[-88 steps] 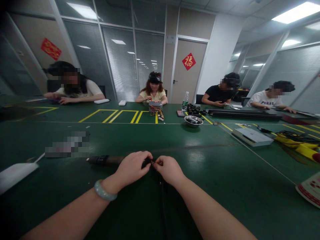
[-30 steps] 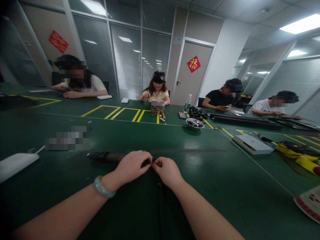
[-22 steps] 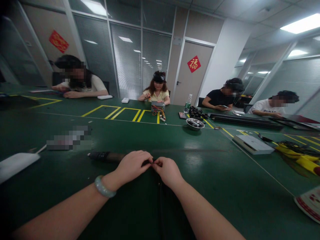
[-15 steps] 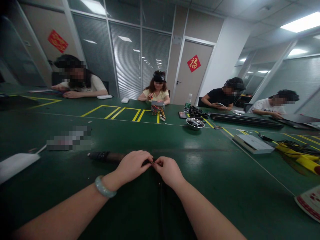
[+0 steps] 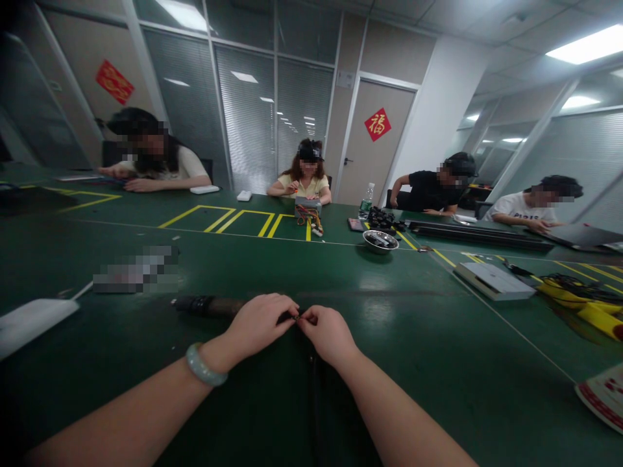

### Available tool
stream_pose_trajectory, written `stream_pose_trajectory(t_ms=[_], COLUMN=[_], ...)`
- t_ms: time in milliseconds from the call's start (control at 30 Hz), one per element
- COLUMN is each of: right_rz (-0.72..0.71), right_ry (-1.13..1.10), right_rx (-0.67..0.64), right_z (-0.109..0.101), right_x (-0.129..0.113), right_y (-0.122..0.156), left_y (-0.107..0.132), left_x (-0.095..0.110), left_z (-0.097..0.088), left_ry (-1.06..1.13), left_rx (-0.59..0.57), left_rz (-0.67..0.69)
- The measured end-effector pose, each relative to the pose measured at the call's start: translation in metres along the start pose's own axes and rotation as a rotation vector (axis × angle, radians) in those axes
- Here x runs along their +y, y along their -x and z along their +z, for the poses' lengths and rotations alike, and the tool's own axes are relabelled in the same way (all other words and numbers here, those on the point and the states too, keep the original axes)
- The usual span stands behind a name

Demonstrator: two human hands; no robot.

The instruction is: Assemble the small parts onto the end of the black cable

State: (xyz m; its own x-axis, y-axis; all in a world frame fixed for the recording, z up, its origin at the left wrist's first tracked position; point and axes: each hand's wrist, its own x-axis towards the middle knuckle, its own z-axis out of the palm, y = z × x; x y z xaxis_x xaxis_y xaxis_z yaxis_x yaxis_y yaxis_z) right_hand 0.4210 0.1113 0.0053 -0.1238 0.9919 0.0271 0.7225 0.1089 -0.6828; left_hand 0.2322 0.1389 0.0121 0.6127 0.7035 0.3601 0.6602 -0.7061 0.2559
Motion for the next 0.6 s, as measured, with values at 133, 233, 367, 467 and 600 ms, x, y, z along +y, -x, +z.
stream_pose_trajectory(t_ms=[133,233,367,467,600], right_rz=[0.019,0.013,0.003,0.008,0.032], right_ry=[-0.008,-0.018,0.012,-0.017,-0.092], right_rx=[-0.011,-0.016,0.016,0.032,0.038], right_z=[-0.0002,-0.0007,0.0015,0.0048,0.0074], right_x=[-0.0021,-0.0027,-0.0021,-0.0013,-0.0008], right_y=[0.0006,0.0010,0.0016,0.0021,0.0021], left_y=[0.0005,0.0000,-0.0009,-0.0009,-0.0010], left_x=[0.0005,0.0003,-0.0001,-0.0002,0.0002], left_z=[-0.0001,0.0002,0.0011,0.0012,0.0003], left_ry=[-0.008,-0.008,0.002,0.010,0.007], left_rx=[-0.004,-0.001,0.002,-0.006,-0.015], left_rz=[-0.004,0.004,0.009,0.016,0.014])
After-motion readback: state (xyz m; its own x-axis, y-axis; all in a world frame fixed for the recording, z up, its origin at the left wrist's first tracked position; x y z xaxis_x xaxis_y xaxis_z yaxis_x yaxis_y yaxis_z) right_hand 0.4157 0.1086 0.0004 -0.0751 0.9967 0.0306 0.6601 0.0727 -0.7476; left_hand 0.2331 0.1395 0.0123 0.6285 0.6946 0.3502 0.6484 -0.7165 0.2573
